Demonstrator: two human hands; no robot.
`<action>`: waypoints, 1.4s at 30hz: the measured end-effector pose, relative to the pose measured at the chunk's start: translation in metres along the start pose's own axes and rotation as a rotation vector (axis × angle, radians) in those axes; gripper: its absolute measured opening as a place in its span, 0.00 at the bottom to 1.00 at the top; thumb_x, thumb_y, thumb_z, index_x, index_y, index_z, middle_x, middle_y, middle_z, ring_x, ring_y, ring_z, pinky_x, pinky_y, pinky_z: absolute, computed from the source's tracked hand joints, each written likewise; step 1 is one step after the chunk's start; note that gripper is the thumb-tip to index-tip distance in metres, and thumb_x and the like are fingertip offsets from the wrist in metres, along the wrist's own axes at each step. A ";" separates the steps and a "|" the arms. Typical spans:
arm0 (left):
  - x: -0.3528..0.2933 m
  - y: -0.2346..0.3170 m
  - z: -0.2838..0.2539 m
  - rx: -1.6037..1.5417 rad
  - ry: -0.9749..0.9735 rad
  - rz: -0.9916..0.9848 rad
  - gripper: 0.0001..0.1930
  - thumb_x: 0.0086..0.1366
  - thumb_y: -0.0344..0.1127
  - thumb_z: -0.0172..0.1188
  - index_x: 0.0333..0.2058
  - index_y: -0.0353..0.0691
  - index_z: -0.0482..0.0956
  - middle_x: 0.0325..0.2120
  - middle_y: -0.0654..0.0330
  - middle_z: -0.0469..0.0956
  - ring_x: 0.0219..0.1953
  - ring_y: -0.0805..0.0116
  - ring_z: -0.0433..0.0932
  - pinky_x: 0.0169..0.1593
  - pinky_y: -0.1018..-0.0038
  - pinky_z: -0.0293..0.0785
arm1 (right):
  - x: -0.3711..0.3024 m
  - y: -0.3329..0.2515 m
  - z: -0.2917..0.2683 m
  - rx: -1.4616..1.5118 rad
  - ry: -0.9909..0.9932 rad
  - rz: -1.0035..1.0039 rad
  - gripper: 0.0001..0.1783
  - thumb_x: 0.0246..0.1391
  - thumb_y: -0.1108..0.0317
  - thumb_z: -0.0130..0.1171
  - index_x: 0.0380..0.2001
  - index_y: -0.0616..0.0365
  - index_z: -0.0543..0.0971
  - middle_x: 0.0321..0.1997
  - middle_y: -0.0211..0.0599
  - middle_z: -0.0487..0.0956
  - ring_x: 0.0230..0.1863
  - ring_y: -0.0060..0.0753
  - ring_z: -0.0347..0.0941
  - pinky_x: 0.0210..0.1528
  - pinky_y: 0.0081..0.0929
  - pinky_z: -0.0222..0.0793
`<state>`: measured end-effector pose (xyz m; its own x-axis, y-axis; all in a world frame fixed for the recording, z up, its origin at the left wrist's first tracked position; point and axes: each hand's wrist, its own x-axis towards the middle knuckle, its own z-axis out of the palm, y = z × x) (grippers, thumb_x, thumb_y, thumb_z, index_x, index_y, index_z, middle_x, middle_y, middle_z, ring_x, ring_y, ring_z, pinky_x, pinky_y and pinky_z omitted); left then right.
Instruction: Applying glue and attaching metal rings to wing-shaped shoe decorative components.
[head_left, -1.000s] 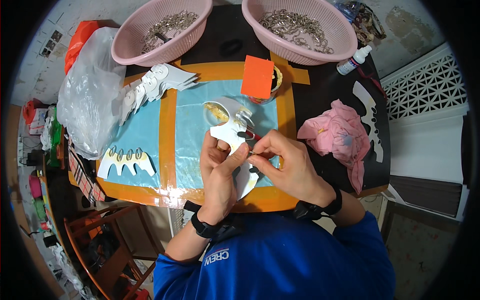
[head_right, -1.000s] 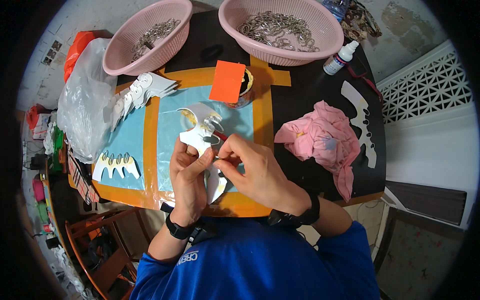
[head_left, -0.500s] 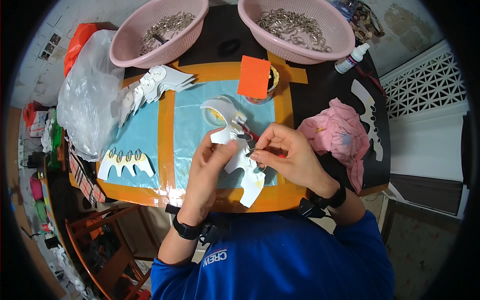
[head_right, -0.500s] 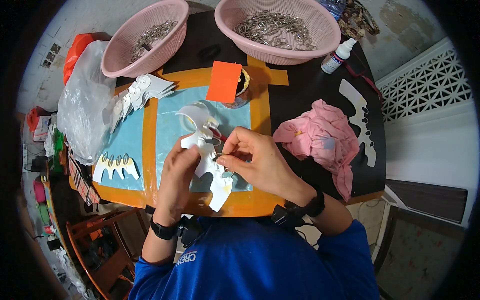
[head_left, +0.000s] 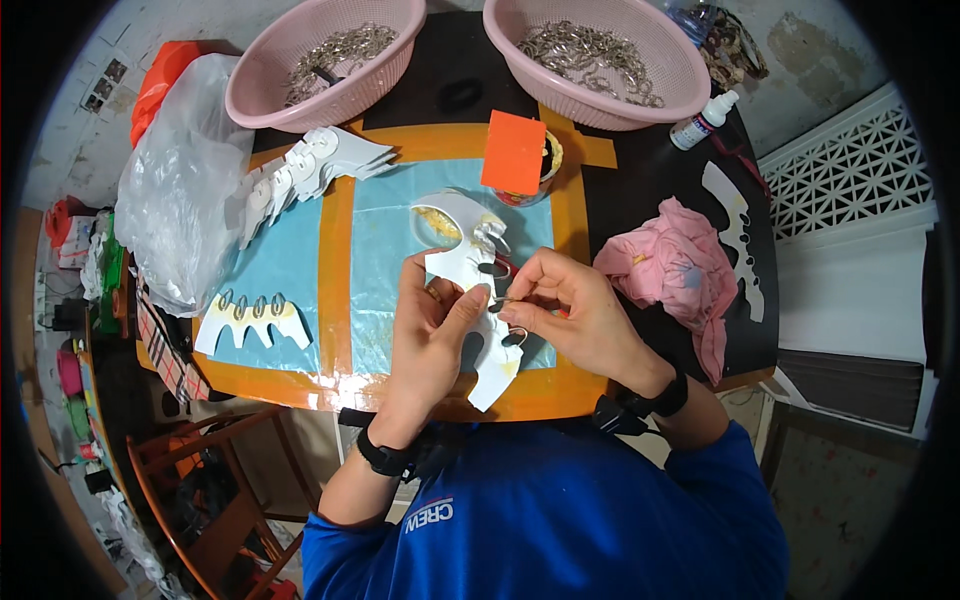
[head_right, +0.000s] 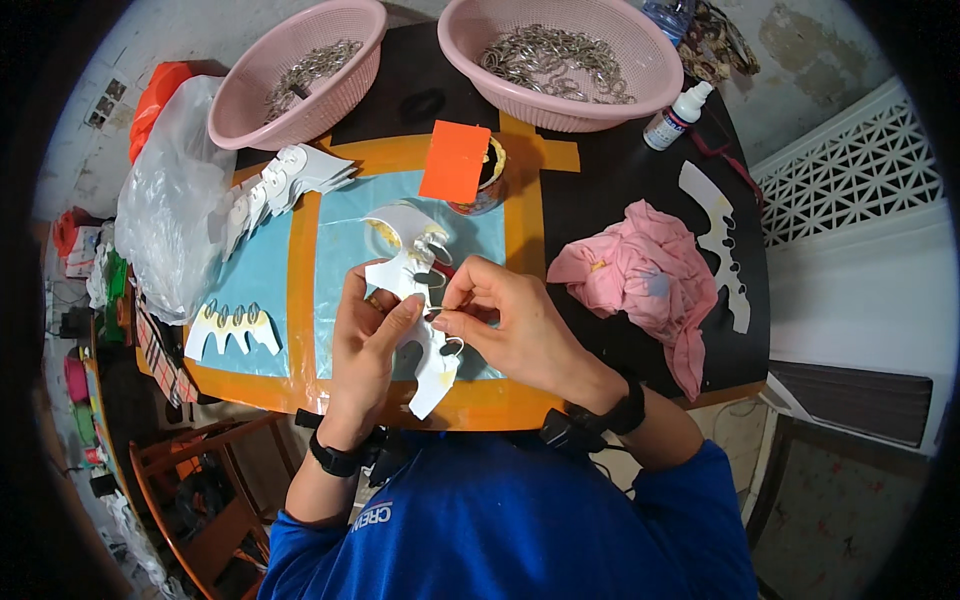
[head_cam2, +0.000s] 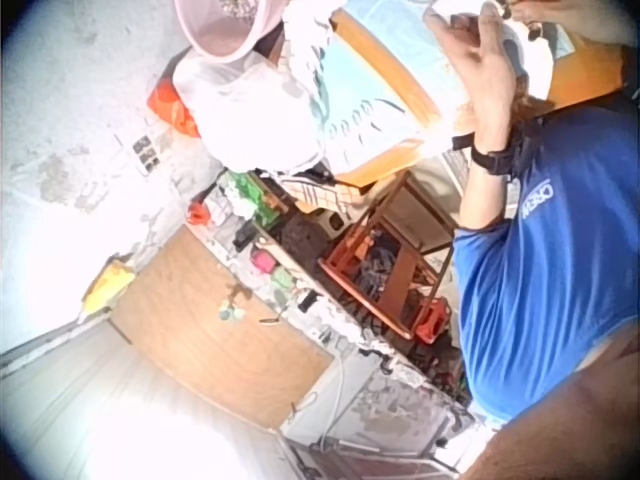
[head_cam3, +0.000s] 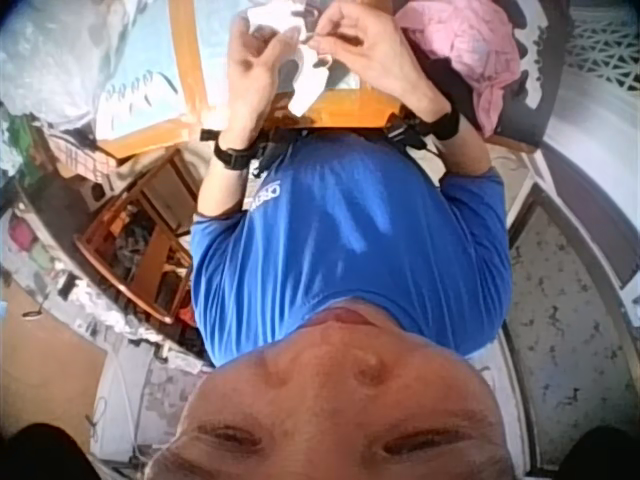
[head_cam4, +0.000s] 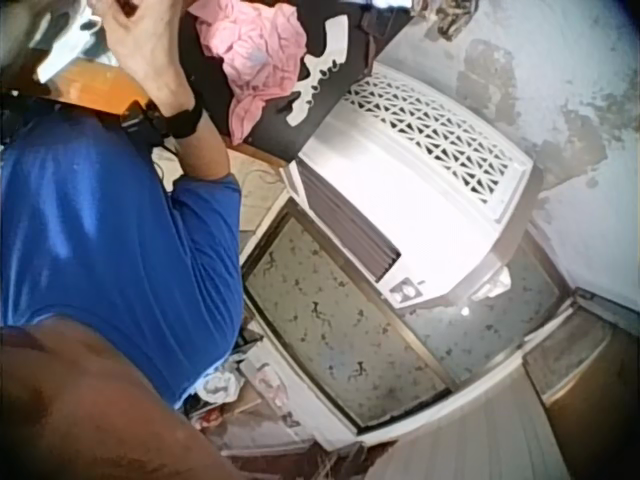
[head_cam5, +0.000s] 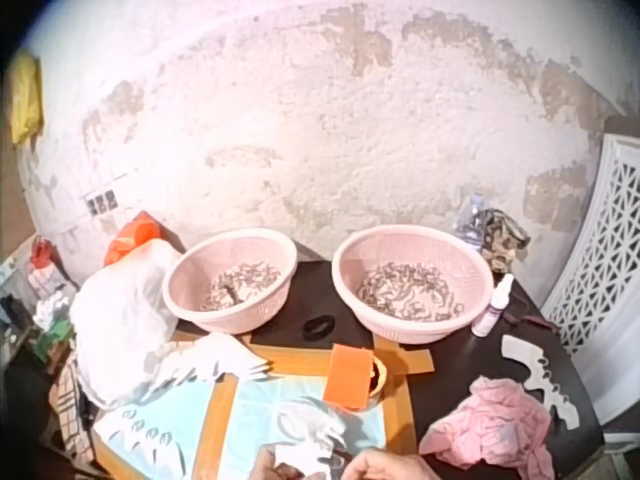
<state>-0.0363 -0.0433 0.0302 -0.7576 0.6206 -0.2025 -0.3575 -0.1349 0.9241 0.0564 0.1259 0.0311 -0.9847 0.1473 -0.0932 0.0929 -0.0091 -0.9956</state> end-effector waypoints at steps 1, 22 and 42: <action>-0.001 0.002 0.001 -0.008 0.005 -0.016 0.23 0.74 0.24 0.59 0.63 0.37 0.63 0.39 0.60 0.79 0.40 0.76 0.78 0.44 0.78 0.76 | -0.001 0.001 0.001 -0.014 -0.004 -0.012 0.08 0.65 0.77 0.65 0.41 0.62 0.73 0.38 0.30 0.80 0.41 0.17 0.80 0.44 0.18 0.77; -0.002 0.020 -0.003 -0.381 0.063 -0.422 0.20 0.69 0.37 0.61 0.57 0.38 0.73 0.47 0.59 0.82 0.51 0.70 0.79 0.59 0.69 0.71 | 0.001 -0.001 -0.004 0.246 -0.090 0.009 0.07 0.66 0.78 0.64 0.40 0.63 0.74 0.35 0.29 0.81 0.37 0.15 0.77 0.41 0.18 0.74; -0.008 0.006 0.000 -0.033 -0.010 0.057 0.28 0.66 0.17 0.66 0.62 0.35 0.66 0.46 0.57 0.84 0.48 0.72 0.83 0.52 0.76 0.78 | 0.002 0.004 0.000 -0.137 -0.039 -0.084 0.09 0.66 0.70 0.66 0.39 0.63 0.77 0.35 0.29 0.77 0.35 0.15 0.73 0.36 0.19 0.68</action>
<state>-0.0322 -0.0486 0.0374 -0.7715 0.6190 -0.1468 -0.3319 -0.1949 0.9229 0.0546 0.1260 0.0273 -0.9946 0.1033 -0.0127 0.0268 0.1365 -0.9903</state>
